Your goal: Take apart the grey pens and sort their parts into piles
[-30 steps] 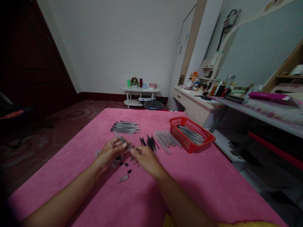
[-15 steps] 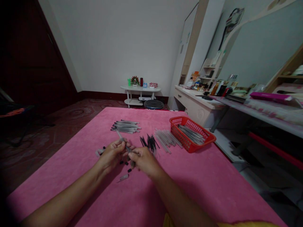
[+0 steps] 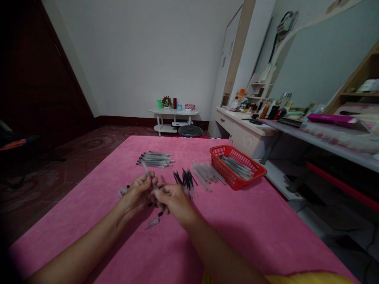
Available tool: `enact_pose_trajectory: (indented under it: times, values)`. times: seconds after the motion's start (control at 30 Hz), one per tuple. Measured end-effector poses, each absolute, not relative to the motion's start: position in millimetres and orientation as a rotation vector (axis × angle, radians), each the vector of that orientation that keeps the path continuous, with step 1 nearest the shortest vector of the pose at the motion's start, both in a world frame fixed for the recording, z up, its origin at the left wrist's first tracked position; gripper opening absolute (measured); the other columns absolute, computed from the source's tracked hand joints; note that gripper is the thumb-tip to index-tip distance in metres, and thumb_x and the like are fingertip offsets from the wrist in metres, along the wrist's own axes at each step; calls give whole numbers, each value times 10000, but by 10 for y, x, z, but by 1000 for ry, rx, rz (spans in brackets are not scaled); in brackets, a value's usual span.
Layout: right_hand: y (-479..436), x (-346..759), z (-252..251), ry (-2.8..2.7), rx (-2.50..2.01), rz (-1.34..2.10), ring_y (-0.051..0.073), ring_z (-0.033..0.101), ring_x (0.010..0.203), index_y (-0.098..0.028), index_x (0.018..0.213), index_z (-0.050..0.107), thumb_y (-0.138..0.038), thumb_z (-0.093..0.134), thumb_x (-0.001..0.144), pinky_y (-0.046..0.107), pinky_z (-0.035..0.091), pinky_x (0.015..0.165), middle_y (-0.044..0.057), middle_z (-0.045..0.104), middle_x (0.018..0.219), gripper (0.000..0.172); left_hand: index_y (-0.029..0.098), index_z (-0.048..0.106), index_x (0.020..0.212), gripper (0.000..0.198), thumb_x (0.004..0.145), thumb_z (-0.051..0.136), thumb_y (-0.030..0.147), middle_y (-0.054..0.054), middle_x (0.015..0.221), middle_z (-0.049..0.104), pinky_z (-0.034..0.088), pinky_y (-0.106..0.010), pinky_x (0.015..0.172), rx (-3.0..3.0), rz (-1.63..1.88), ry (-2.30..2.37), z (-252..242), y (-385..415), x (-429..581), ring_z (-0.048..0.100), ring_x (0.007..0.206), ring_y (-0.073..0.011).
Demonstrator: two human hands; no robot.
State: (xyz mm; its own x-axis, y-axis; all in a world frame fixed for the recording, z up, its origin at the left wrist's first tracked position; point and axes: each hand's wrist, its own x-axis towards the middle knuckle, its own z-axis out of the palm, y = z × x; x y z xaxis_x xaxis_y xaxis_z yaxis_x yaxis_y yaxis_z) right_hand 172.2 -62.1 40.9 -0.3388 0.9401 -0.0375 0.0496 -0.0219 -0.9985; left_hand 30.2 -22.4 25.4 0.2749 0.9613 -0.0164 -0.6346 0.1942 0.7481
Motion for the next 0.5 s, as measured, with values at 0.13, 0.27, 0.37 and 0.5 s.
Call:
enact_pose_trajectory:
  times: [0.13, 0.27, 0.37, 0.5]
  values:
    - [-607, 1735, 427, -1311, -801, 1934, 42, 174, 351, -190, 711, 462, -573, 502, 812, 195, 175, 396, -96, 333, 464, 398, 178, 622, 828, 342, 578, 843, 255, 36, 658, 609, 522, -175, 544, 715, 1156, 510, 294, -257, 271, 649, 634, -114]
    - [-598, 1743, 386, -1741, -1219, 1308, 79, 369, 412, -165, 685, 530, -395, 387, 911, 217, 283, 470, -24, 462, 511, 353, 127, 626, 778, 271, 613, 815, 229, -6, 674, 648, 537, -190, 560, 749, 1183, 678, 236, -249, 315, 663, 629, -129]
    - [-656, 1720, 342, -2126, -1571, 531, 159, 575, 642, -160, 790, 625, -256, 418, 901, 265, 364, 622, 73, 643, 699, 254, 106, 622, 765, 144, 701, 732, 174, -34, 677, 663, 553, -215, 583, 732, 1222, 836, 188, -166, 266, 671, 620, -140]
    - [-731, 1675, 326, -2308, -1793, 143, 211, 629, 724, -176, 905, 640, -268, 451, 901, 283, 370, 630, 112, 690, 784, 210, 119, 609, 774, 65, 797, 625, 177, -38, 700, 676, 560, -231, 579, 666, 1405, 983, 183, -28, 77, 679, 609, -142]
